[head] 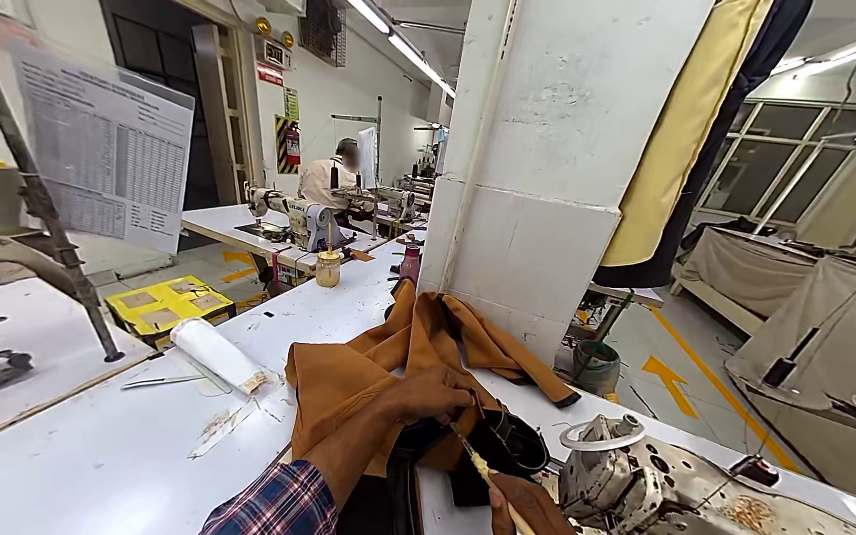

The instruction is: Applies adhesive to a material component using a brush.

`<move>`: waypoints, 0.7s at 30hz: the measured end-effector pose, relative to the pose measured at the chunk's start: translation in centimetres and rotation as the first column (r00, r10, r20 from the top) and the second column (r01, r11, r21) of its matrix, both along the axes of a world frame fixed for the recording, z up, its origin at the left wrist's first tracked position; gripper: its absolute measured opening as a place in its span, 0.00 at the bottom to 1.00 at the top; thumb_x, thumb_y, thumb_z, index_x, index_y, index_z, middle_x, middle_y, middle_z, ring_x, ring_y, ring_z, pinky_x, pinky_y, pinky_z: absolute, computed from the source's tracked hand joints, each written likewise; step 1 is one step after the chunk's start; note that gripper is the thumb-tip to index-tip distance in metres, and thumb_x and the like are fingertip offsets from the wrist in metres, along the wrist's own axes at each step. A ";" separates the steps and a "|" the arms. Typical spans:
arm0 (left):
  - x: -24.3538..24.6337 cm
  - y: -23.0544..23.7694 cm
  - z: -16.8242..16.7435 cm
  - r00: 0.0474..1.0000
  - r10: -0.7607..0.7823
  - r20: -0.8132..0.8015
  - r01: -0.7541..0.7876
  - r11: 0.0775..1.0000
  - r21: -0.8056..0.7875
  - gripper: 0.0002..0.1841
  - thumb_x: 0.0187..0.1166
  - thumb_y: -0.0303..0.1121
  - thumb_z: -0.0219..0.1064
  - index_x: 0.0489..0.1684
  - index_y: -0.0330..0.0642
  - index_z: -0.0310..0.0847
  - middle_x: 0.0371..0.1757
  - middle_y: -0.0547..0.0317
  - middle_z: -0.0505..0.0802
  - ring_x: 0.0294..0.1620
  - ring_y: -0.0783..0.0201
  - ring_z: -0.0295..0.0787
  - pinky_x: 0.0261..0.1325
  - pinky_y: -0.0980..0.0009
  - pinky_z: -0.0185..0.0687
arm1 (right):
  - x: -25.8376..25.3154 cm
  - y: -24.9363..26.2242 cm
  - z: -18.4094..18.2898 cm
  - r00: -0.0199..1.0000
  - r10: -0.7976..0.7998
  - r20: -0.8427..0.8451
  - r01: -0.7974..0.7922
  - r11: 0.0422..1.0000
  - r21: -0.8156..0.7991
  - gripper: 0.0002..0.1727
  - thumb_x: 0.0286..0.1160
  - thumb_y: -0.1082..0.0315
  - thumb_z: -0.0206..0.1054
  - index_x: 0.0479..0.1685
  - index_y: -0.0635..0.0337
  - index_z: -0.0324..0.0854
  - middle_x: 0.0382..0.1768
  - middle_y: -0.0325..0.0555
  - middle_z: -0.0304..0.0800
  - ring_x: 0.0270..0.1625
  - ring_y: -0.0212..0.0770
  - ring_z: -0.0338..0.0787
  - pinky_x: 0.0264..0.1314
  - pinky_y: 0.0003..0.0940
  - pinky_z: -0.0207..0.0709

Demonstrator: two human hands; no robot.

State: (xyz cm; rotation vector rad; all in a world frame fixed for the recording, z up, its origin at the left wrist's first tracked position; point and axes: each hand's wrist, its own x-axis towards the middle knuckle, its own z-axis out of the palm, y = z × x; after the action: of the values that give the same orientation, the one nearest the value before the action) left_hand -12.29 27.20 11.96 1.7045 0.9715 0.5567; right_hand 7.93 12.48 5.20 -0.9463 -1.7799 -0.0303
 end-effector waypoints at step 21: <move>0.0 -1.9 -0.8 0.969 0.155 0.192 -0.093 0.949 -0.300 0.17 0.93 0.44 0.51 0.37 0.45 0.79 0.26 0.66 0.86 0.28 0.70 0.87 0.38 0.71 0.87 | 0.5 1.0 1.5 0.995 -0.097 0.030 0.094 0.990 0.104 0.13 0.81 0.65 0.68 0.52 0.65 0.93 0.49 0.53 0.96 0.57 0.40 0.93 0.65 0.27 0.84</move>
State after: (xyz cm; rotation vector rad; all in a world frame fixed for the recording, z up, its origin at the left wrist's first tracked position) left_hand -12.31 25.31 11.11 1.3008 0.9581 0.6336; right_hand 8.45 13.49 6.66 -0.9612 -1.7471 -0.1988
